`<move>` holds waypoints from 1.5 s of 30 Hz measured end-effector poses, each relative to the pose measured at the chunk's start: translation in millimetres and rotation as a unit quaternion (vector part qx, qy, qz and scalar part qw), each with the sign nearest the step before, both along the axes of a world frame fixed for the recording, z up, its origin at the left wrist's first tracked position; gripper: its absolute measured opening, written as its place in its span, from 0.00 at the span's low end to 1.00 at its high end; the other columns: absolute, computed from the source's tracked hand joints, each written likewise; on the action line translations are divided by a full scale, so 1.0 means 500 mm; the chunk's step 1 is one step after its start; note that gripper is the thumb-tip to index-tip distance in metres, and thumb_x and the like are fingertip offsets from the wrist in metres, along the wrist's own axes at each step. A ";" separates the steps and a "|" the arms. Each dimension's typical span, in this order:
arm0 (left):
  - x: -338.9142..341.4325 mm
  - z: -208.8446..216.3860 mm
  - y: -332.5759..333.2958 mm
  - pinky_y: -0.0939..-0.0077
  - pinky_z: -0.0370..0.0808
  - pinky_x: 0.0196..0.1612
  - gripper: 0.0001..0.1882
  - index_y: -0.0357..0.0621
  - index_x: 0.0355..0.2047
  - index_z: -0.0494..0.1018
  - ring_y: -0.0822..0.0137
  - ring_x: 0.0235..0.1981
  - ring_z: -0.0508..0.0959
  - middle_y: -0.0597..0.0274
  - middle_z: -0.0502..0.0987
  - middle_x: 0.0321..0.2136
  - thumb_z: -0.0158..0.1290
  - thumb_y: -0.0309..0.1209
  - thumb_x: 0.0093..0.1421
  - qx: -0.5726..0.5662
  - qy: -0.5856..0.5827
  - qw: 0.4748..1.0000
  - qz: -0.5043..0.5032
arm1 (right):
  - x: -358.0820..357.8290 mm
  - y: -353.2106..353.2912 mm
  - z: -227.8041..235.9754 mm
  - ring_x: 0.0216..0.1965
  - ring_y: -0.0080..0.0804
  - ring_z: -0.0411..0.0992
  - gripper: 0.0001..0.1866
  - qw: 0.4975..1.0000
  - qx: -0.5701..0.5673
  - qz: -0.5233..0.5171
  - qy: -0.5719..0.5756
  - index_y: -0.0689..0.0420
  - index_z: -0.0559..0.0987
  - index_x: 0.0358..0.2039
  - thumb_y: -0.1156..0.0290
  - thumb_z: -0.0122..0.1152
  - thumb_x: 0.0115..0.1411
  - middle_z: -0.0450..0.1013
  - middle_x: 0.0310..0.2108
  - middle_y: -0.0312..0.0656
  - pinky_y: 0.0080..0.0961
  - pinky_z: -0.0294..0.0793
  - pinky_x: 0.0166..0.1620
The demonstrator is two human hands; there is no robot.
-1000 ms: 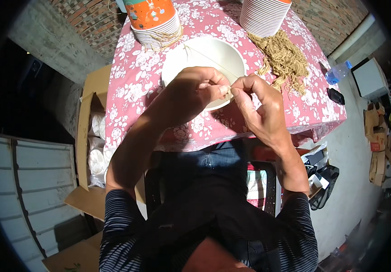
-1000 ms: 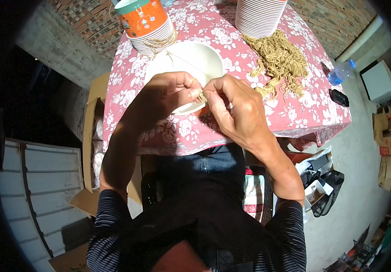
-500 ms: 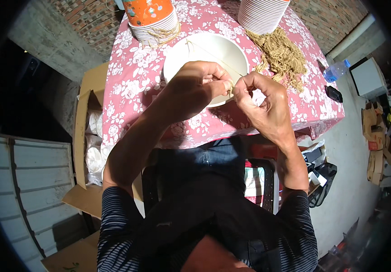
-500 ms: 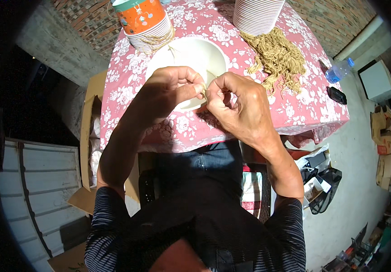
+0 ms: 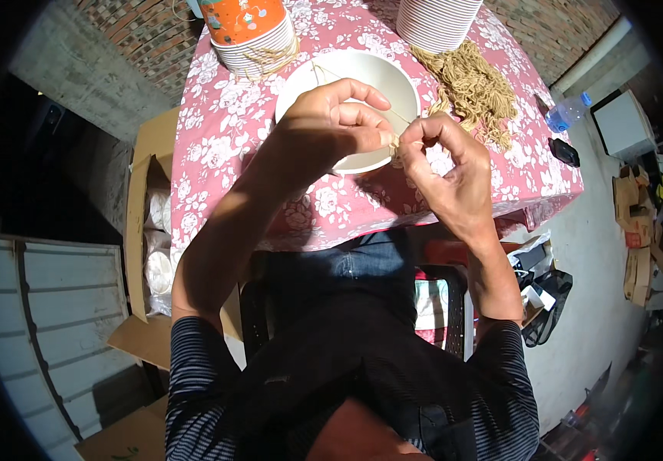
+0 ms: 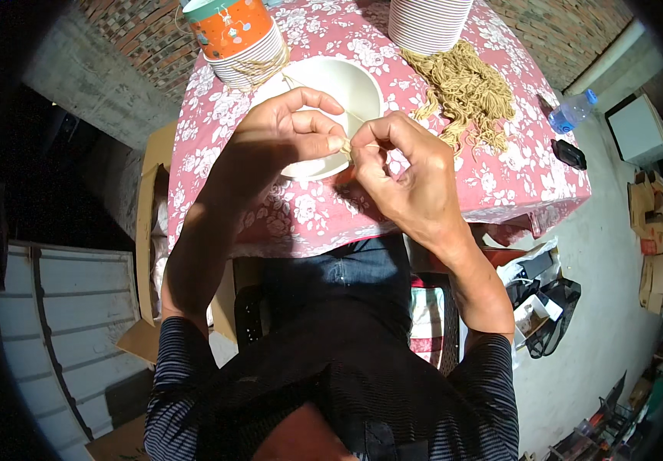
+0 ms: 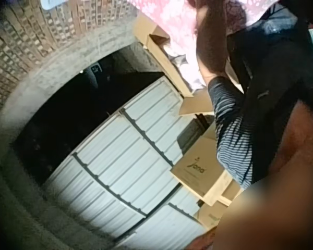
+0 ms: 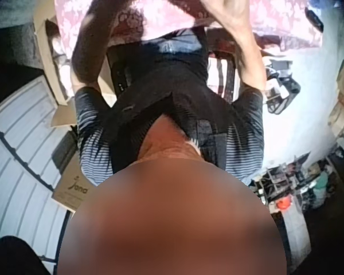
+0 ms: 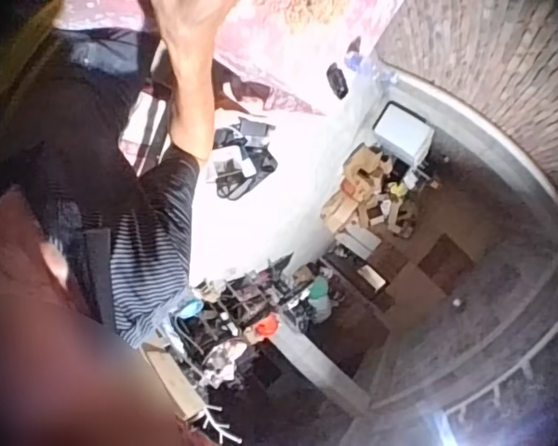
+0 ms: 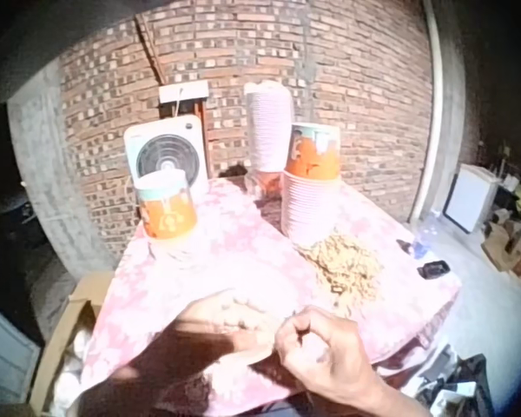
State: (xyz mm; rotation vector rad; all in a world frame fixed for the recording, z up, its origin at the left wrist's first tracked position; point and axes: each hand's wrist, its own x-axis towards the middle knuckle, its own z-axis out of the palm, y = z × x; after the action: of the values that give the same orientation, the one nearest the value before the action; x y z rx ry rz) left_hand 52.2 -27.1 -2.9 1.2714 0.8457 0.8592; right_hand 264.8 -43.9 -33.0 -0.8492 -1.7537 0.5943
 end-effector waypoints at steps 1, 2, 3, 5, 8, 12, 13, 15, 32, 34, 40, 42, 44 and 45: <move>0.001 -0.002 0.003 0.79 0.79 0.45 0.20 0.35 0.53 0.71 0.72 0.41 0.83 0.57 0.84 0.39 0.61 0.26 0.62 -0.017 -0.014 1.000 0.005 | 0.001 0.001 0.001 0.26 0.25 0.75 0.04 0.997 0.059 -0.026 -0.029 0.65 0.82 0.34 0.81 0.67 0.57 0.77 0.26 0.42 0.24 0.74 0.31; 0.000 -0.005 0.006 0.79 0.79 0.45 0.20 0.35 0.53 0.71 0.72 0.41 0.83 0.57 0.84 0.39 0.61 0.26 0.62 -0.017 -0.013 1.000 0.005 | 0.000 -0.003 0.003 0.26 0.25 0.75 0.04 0.998 0.059 -0.025 -0.028 0.65 0.82 0.34 0.81 0.67 0.57 0.77 0.26 0.42 0.24 0.74 0.31; -0.001 -0.008 0.008 0.79 0.79 0.45 0.20 0.35 0.53 0.71 0.72 0.41 0.83 0.56 0.84 0.40 0.61 0.26 0.61 -0.021 -0.023 1.000 0.005 | -0.001 -0.010 0.006 0.26 0.28 0.77 0.05 0.995 0.071 -0.037 -0.052 0.65 0.82 0.34 0.82 0.67 0.56 0.77 0.26 0.42 0.25 0.75 0.31; 0.000 -0.013 0.010 0.80 0.79 0.45 0.21 0.35 0.53 0.71 0.72 0.41 0.84 0.55 0.84 0.40 0.62 0.26 0.61 -0.024 -0.033 0.999 0.004 | -0.003 -0.014 0.004 0.26 0.33 0.78 0.05 0.989 0.119 -0.051 -0.070 0.65 0.83 0.34 0.83 0.67 0.55 0.78 0.26 0.44 0.27 0.75 0.29; 0.007 -0.013 0.010 0.80 0.80 0.44 0.20 0.36 0.52 0.71 0.71 0.41 0.84 0.55 0.85 0.40 0.62 0.26 0.61 -0.007 -0.021 1.000 0.000 | 0.002 -0.007 -0.002 0.25 0.35 0.78 0.05 0.974 0.192 -0.073 -0.098 0.65 0.83 0.34 0.83 0.67 0.55 0.78 0.26 0.44 0.28 0.75 0.28; 0.024 0.002 -0.005 0.78 0.79 0.44 0.18 0.36 0.52 0.71 0.71 0.40 0.83 0.56 0.84 0.39 0.60 0.25 0.63 0.033 0.066 0.997 0.028 | 0.003 -0.008 -0.008 0.25 0.36 0.78 0.05 0.973 0.194 -0.087 -0.093 0.65 0.82 0.32 0.83 0.68 0.54 0.78 0.25 0.45 0.29 0.75 0.28; 0.025 0.002 -0.006 0.78 0.79 0.44 0.17 0.36 0.51 0.71 0.72 0.40 0.83 0.56 0.84 0.38 0.59 0.25 0.64 0.059 0.098 0.993 0.027 | 0.005 -0.012 -0.005 0.25 0.34 0.78 0.04 0.979 0.157 -0.085 -0.102 0.65 0.82 0.32 0.83 0.68 0.55 0.78 0.25 0.44 0.28 0.75 0.28; 0.028 0.000 -0.005 0.77 0.79 0.44 0.16 0.36 0.51 0.71 0.71 0.40 0.83 0.57 0.83 0.38 0.58 0.25 0.64 0.059 0.083 0.995 0.014 | 0.013 -0.015 -0.004 0.25 0.32 0.78 0.03 0.983 0.119 -0.086 -0.112 0.65 0.81 0.31 0.83 0.67 0.56 0.78 0.25 0.44 0.27 0.75 0.29; 0.011 -0.002 -0.003 0.81 0.77 0.45 0.15 0.36 0.49 0.76 0.75 0.39 0.79 0.64 0.78 0.37 0.61 0.25 0.63 0.120 0.177 0.975 -0.056 | 0.071 0.026 0.011 0.28 0.12 0.68 0.04 0.948 -0.252 0.126 0.150 0.63 0.79 0.38 0.76 0.59 0.66 0.74 0.27 0.31 0.15 0.66 0.32; 0.013 -0.002 -0.008 0.81 0.77 0.44 0.13 0.37 0.48 0.76 0.76 0.39 0.79 0.65 0.78 0.37 0.61 0.25 0.64 0.159 0.195 0.967 -0.041 | 0.059 0.028 0.011 0.29 0.13 0.67 0.05 0.949 -0.218 0.121 0.193 0.63 0.80 0.39 0.76 0.60 0.66 0.75 0.29 0.32 0.16 0.66 0.33; -0.003 -0.005 -0.007 0.82 0.78 0.44 0.11 0.38 0.47 0.76 0.77 0.40 0.79 0.66 0.78 0.37 0.60 0.26 0.65 0.122 0.106 0.987 -0.025 | 0.060 0.016 0.050 0.32 0.25 0.71 0.17 0.992 0.017 0.078 -0.098 0.63 0.84 0.45 0.76 0.75 0.55 0.73 0.32 0.38 0.26 0.72 0.36; -0.004 -0.004 -0.007 0.82 0.78 0.44 0.11 0.38 0.47 0.76 0.77 0.40 0.79 0.66 0.78 0.37 0.60 0.26 0.65 0.108 0.098 0.989 -0.023 | 0.060 0.012 0.057 0.34 0.34 0.75 0.20 0.982 0.074 0.057 -0.162 0.61 0.85 0.45 0.72 0.80 0.51 0.74 0.36 0.43 0.32 0.76 0.38; -0.004 -0.002 -0.008 0.83 0.78 0.44 0.12 0.38 0.47 0.76 0.77 0.40 0.79 0.66 0.78 0.38 0.61 0.26 0.65 0.094 0.090 0.991 -0.021 | 0.056 0.010 0.052 0.34 0.34 0.75 0.18 0.978 0.100 0.057 -0.174 0.61 0.85 0.44 0.73 0.79 0.51 0.74 0.35 0.43 0.31 0.76 0.37; -0.003 0.001 -0.009 0.83 0.78 0.45 0.12 0.38 0.47 0.76 0.77 0.40 0.79 0.66 0.78 0.38 0.61 0.26 0.65 0.080 0.091 0.992 -0.023 | 0.055 0.009 0.048 0.34 0.34 0.76 0.16 0.973 0.125 0.056 -0.186 0.61 0.86 0.42 0.75 0.78 0.52 0.75 0.35 0.43 0.30 0.76 0.36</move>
State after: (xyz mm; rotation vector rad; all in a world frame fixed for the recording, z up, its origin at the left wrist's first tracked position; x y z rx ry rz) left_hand 50.8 -31.8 -2.4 1.5220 0.9009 0.7960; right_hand 292.1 -39.6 -9.0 -0.7177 -2.1749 0.2862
